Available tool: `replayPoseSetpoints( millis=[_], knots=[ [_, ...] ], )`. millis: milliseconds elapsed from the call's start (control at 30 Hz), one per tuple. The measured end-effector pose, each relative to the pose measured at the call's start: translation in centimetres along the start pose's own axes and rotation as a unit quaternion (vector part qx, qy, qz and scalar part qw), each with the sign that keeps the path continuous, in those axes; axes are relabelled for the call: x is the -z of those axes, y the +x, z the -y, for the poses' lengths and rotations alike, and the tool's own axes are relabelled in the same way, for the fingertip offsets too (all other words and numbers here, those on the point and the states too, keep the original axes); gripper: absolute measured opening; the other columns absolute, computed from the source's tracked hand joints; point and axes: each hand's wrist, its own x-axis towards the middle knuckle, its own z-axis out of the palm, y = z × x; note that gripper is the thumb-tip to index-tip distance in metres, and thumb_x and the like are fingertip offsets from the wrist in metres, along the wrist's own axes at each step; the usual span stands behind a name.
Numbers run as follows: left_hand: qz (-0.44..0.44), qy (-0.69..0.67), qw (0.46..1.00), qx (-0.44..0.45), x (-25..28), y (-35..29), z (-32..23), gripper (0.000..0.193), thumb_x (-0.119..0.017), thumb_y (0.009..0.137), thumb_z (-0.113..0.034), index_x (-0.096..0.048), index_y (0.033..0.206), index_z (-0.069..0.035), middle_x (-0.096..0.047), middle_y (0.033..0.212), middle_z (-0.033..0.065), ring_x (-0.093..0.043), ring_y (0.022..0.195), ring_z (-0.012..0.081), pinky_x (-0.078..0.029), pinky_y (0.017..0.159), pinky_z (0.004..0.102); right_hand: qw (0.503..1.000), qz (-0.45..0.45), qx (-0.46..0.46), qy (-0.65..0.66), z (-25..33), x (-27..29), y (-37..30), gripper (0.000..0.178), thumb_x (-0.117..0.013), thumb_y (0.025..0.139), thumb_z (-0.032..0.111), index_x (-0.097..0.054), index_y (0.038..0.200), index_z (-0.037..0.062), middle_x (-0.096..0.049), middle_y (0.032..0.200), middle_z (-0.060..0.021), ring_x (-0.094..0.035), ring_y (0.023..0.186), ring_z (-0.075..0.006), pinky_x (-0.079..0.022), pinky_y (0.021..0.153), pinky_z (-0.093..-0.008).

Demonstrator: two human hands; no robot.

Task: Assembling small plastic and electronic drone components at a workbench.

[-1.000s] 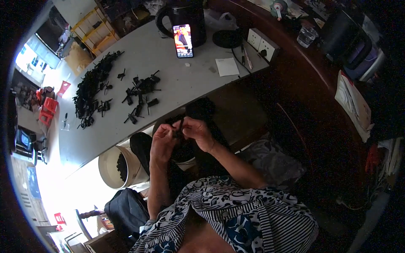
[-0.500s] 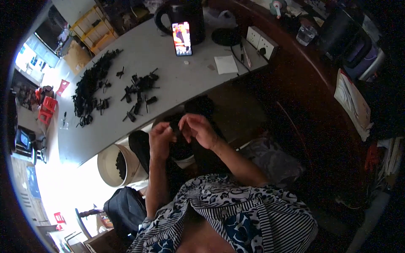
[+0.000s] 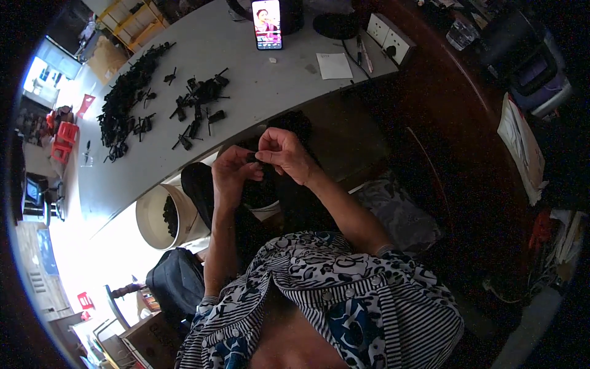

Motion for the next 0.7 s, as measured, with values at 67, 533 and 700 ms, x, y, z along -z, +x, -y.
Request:
replayPoseSetpoints(
  millis=[67,533,700],
  knots=[
    [-0.009,0.021,1.0,-0.009,-0.1,0.0,0.4,0.01,-0.057,0.077,0.006,-0.055,0.087,0.003,-0.058,0.068,0.005,-0.059,0.06,0.0113,-0.051,0.055,0.0222,0.999,-0.023,0.004,-0.027,0.0,-0.4,-0.1,0.011,-0.062,0.081,0.011,-0.052,0.08,0.0079,-0.05,0.069,0.0039,-0.043,0.053,-0.001,-0.033,0.04,-0.015],
    [-0.046,0.087,0.994,-0.042,-0.1,0.0,0.5,0.01,-0.059,0.076,0.006,-0.054,0.084,0.003,-0.058,0.068,0.006,-0.059,0.059,0.0121,-0.051,0.054,0.0234,0.999,-0.014,0.013,0.037,-0.4,-0.6,0.3,0.012,-0.064,0.08,0.012,-0.052,0.079,0.0085,-0.049,0.068,0.0046,-0.044,0.054,-0.0014,-0.036,0.042,-0.0153],
    [-0.024,0.042,0.999,-0.019,-0.3,0.3,0.3,0.011,-0.058,0.076,0.007,-0.053,0.084,0.002,-0.055,0.066,0.0051,-0.06,0.059,0.0129,-0.052,0.052,0.0241,0.999,0.007,0.008,0.036,-0.6,0.2,0.3,0.013,-0.065,0.079,0.012,-0.052,0.079,0.0084,-0.049,0.07,0.0041,-0.045,0.056,-0.0022,-0.037,0.044,-0.0163]
  ],
)
